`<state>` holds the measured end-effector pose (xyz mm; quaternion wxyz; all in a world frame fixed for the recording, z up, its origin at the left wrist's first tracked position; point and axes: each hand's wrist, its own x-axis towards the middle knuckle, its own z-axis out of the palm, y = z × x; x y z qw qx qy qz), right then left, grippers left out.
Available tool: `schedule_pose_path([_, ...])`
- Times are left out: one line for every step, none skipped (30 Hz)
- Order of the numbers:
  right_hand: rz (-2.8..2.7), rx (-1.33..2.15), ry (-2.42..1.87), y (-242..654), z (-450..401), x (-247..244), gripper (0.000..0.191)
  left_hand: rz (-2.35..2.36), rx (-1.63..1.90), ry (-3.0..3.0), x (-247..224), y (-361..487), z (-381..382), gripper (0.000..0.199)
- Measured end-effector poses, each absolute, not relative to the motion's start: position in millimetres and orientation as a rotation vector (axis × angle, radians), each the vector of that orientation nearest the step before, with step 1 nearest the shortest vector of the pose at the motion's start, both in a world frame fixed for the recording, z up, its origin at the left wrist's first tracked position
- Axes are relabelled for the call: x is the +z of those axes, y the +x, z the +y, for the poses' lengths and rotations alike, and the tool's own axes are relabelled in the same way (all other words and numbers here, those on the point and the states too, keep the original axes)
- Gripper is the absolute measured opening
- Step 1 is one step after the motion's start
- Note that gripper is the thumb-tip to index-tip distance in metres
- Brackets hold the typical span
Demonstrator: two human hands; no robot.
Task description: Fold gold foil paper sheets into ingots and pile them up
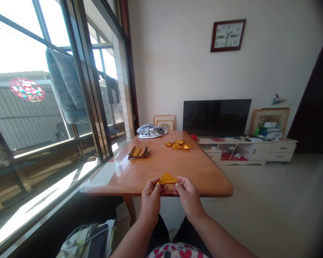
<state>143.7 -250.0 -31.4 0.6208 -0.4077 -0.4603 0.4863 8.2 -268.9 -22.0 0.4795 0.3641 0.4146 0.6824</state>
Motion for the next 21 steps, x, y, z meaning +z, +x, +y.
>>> schedule_pose_path([-1.051,1.141,-0.935,144.0,-249.9,-30.6,0.039,1.007,1.673,0.889,-21.9,8.7,-269.1,0.040])
schedule_pose_path([-1.053,1.159,-0.934,144.3,-249.9,-29.9,0.040,1.004,1.680,0.892,-21.9,9.3,-269.4,0.041])
schedule_pose_path([-1.063,1.171,-0.934,144.8,-250.0,-29.3,0.041,1.003,1.682,0.894,-21.8,9.7,-269.7,0.041])
schedule_pose_path([-1.078,1.176,-0.934,145.2,-250.2,-28.7,0.041,1.003,1.682,0.896,-21.8,10.1,-270.0,0.042])
schedule_pose_path([-1.096,1.174,-0.934,145.6,-250.5,-28.2,0.041,1.004,1.682,0.896,-21.9,10.5,-270.2,0.043])
schedule_pose_path([-1.113,1.169,-0.935,146.0,-250.7,-27.9,0.041,1.005,1.684,0.893,-22.1,10.7,-270.4,0.045])
schedule_pose_path([-1.125,1.161,-0.935,146.3,-251.0,-27.7,0.041,1.007,1.689,0.885,-22.3,10.9,-270.4,0.049])
schedule_pose_path([-1.134,1.153,-0.934,146.5,-251.2,-27.6,0.041,1.008,1.693,0.877,-22.6,11.0,-270.4,0.052])
schedule_pose_path([-1.139,1.145,-0.932,146.7,-251.3,-27.7,0.041,1.008,1.696,0.869,-22.9,11.1,-270.3,0.054])
schedule_pose_path([-1.143,1.137,-0.931,146.9,-251.5,-27.9,0.040,1.008,1.695,0.862,-23.1,11.3,-270.2,0.055])
schedule_pose_path([-1.146,1.131,-0.930,147.0,-251.6,-28.2,0.040,1.007,1.693,0.855,-23.4,11.5,-270.1,0.055])
schedule_pose_path([-1.146,1.126,-0.930,147.2,-251.6,-28.6,0.040,1.006,1.691,0.848,-23.8,11.7,-270.0,0.053])
schedule_pose_path([-1.146,1.121,-0.932,147.3,-251.6,-29.1,0.040,1.004,1.688,0.841,-24.1,12.0,-270.0,0.051])
schedule_pose_path([-1.145,1.117,-0.936,147.3,-251.6,-29.6,0.040,1.004,1.686,0.834,-24.5,12.3,-270.1,0.050])
schedule_pose_path([-1.146,1.111,-0.940,147.4,-251.6,-30.1,0.040,1.006,1.685,0.829,-25.0,12.6,-270.2,0.048])
schedule_pose_path([-1.150,1.104,-0.943,147.4,-251.5,-30.7,0.040,1.008,1.684,0.826,-25.5,12.8,-270.4,0.047])
schedule_pose_path([-1.156,1.095,-0.946,147.4,-251.5,-31.3,0.040,1.011,1.682,0.827,-26.0,12.9,-270.5,0.047])
schedule_pose_path([-1.164,1.086,-0.949,147.3,-251.5,-31.9,0.039,1.014,1.680,0.830,-26.5,13.0,-270.7,0.046])
schedule_pose_path([-1.172,1.079,-0.951,147.2,-251.5,-32.4,0.039,1.015,1.680,0.833,-27.0,13.0,-270.7,0.045])
schedule_pose_path([-1.179,1.074,-0.952,147.1,-251.6,-32.9,0.038,1.014,1.679,0.838,-27.5,12.9,-270.8,0.045])
schedule_pose_path([-1.186,1.069,-0.954,147.0,-251.8,-33.4,0.037,1.013,1.679,0.843,-27.9,12.7,-270.8,0.044])
